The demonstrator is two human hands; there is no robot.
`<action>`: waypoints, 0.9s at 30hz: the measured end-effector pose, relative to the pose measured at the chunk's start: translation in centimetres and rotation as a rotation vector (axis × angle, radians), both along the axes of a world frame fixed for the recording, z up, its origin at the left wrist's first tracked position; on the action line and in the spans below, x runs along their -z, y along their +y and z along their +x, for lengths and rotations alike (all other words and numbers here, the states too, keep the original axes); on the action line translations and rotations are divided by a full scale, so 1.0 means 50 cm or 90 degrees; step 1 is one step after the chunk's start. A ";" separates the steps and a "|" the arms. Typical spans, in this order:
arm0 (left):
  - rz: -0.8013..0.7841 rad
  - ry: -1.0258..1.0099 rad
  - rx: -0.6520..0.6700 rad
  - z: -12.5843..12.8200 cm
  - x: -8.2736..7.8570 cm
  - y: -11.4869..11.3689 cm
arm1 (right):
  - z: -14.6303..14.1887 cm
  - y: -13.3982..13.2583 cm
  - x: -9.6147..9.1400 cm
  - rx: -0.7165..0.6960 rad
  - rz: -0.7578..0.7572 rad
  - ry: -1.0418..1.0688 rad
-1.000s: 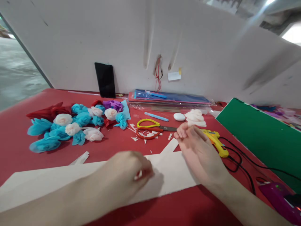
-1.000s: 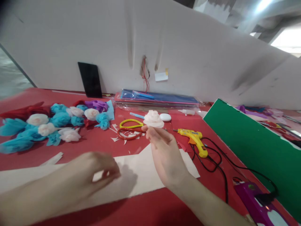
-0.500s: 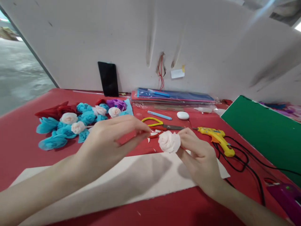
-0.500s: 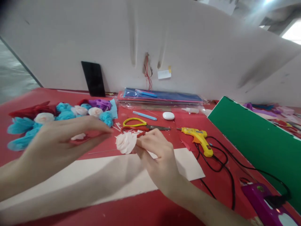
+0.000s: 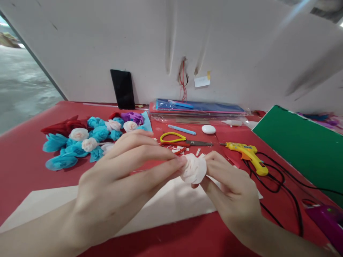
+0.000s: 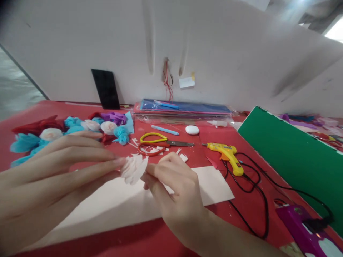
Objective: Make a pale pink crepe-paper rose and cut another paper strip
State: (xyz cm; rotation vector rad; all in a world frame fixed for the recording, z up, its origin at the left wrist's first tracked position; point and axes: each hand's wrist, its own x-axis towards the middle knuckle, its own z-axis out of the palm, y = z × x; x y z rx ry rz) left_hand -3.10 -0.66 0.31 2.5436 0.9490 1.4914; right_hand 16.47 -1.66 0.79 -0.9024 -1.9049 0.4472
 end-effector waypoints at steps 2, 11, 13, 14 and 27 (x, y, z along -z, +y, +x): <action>0.006 0.003 -0.001 0.001 0.001 -0.003 | -0.001 -0.003 -0.004 0.000 -0.007 -0.001; 0.047 0.043 -0.016 -0.003 -0.015 -0.007 | -0.005 -0.009 -0.009 0.013 -0.036 -0.001; 0.081 0.066 -0.010 -0.004 -0.027 -0.001 | -0.005 -0.011 -0.008 0.014 -0.042 0.002; 0.103 0.076 -0.002 -0.004 -0.033 0.002 | -0.005 -0.012 -0.008 0.014 -0.044 0.002; 0.140 0.072 0.034 0.000 -0.039 0.009 | -0.007 -0.016 -0.010 0.013 -0.059 0.016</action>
